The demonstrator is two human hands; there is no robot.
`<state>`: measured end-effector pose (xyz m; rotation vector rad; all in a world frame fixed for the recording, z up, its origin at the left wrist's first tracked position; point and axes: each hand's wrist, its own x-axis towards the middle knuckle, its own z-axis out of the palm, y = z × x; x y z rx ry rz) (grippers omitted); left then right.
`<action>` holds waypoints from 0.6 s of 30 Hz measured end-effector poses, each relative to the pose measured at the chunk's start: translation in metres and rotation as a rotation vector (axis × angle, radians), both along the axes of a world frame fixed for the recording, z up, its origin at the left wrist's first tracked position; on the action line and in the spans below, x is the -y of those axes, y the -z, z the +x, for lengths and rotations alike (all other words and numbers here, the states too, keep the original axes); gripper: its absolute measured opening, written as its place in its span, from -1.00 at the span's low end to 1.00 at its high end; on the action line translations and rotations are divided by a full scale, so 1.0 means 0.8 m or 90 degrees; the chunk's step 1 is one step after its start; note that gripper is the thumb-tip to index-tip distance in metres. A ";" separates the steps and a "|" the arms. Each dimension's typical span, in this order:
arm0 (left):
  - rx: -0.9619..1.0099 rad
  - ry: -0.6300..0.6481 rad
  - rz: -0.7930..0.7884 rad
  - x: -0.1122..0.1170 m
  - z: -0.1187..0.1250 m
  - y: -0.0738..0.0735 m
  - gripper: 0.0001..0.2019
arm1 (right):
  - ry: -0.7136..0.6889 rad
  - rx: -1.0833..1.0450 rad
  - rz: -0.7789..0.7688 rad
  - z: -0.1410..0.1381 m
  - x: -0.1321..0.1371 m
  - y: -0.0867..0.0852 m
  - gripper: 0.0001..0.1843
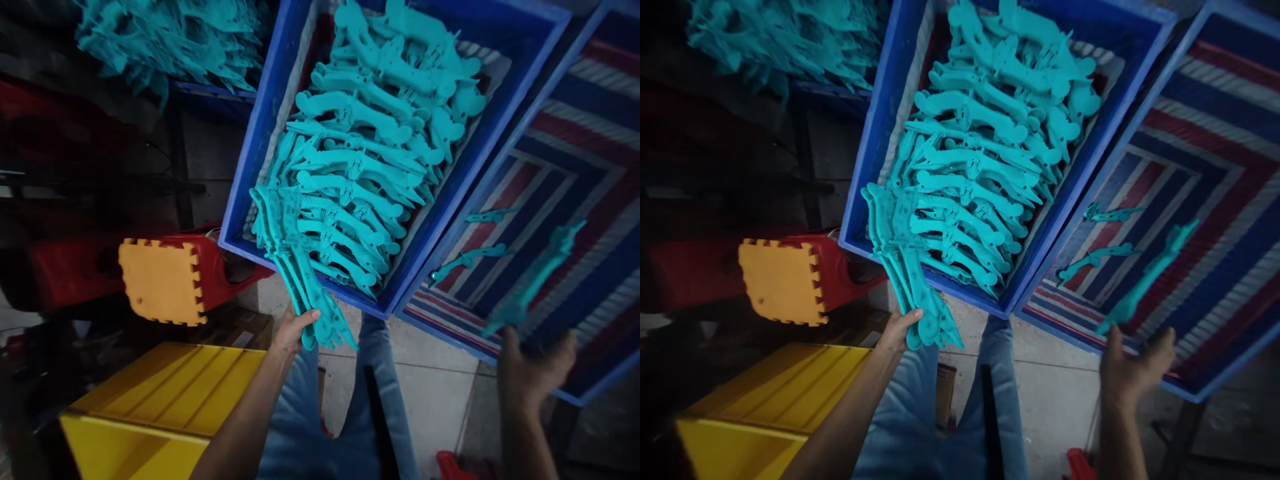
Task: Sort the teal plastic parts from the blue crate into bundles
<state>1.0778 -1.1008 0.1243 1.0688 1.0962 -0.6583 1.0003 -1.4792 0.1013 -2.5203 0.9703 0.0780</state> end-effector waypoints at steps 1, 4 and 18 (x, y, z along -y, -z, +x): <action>0.005 0.002 0.013 0.000 -0.001 0.003 -0.61 | -0.023 0.010 -0.029 0.015 -0.012 0.019 -0.22; 0.014 0.016 0.056 -0.001 -0.004 0.012 -0.65 | -0.212 -0.016 0.113 0.084 -0.083 0.098 -0.50; 0.008 -0.089 0.140 0.027 0.003 0.065 -0.62 | -0.421 -0.338 0.218 0.172 -0.244 0.124 -0.48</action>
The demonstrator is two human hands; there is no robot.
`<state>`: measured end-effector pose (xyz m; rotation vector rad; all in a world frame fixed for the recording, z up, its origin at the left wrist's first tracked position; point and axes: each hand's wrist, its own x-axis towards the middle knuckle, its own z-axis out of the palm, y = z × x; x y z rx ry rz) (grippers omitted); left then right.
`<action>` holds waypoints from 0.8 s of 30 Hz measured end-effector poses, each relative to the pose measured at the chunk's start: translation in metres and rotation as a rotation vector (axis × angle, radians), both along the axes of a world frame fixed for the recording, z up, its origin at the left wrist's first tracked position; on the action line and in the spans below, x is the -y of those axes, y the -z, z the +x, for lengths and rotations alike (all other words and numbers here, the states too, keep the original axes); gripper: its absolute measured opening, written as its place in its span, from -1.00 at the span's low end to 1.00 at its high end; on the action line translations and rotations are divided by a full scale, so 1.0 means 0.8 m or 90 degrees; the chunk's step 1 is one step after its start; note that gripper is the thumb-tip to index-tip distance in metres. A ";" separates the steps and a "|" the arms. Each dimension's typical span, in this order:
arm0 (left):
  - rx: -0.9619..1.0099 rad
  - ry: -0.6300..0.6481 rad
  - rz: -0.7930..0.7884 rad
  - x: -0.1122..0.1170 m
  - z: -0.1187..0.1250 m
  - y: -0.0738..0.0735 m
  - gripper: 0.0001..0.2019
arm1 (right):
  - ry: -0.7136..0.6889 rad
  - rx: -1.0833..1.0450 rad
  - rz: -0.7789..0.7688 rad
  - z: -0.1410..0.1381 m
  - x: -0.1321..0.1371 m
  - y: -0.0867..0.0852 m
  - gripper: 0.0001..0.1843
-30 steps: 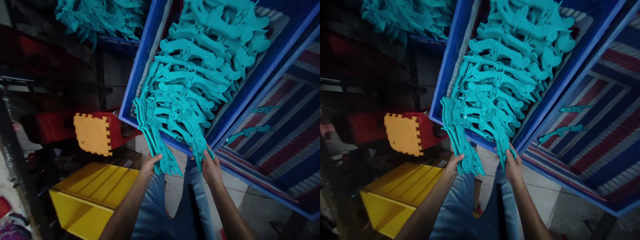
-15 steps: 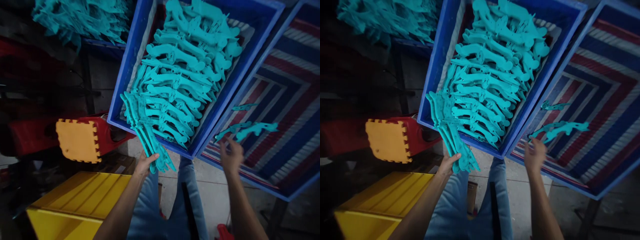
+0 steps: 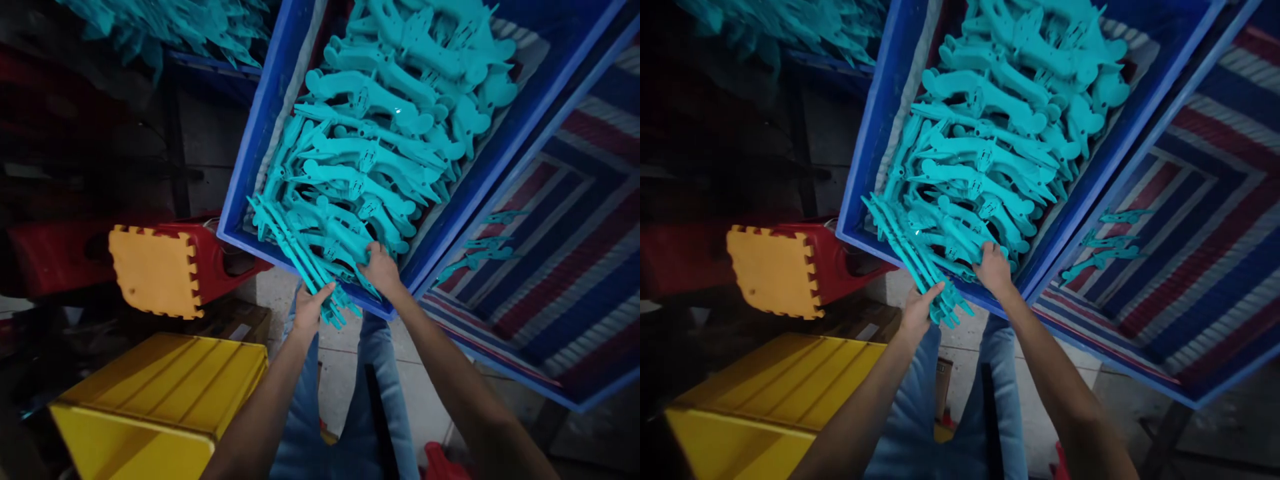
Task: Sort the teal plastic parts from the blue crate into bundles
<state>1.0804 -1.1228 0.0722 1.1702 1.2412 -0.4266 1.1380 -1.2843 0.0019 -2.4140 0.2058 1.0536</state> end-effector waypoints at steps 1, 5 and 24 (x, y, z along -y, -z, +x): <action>-0.001 -0.009 -0.010 0.003 -0.002 0.002 -0.61 | 0.035 -0.014 0.053 -0.018 -0.007 -0.010 -0.53; -0.003 -0.023 -0.061 0.002 -0.008 0.006 -0.56 | 0.289 -0.123 0.389 -0.079 -0.027 -0.019 -0.47; -0.007 0.101 -0.084 -0.032 -0.019 -0.006 -0.44 | 0.240 0.041 0.425 -0.093 -0.062 -0.048 -0.42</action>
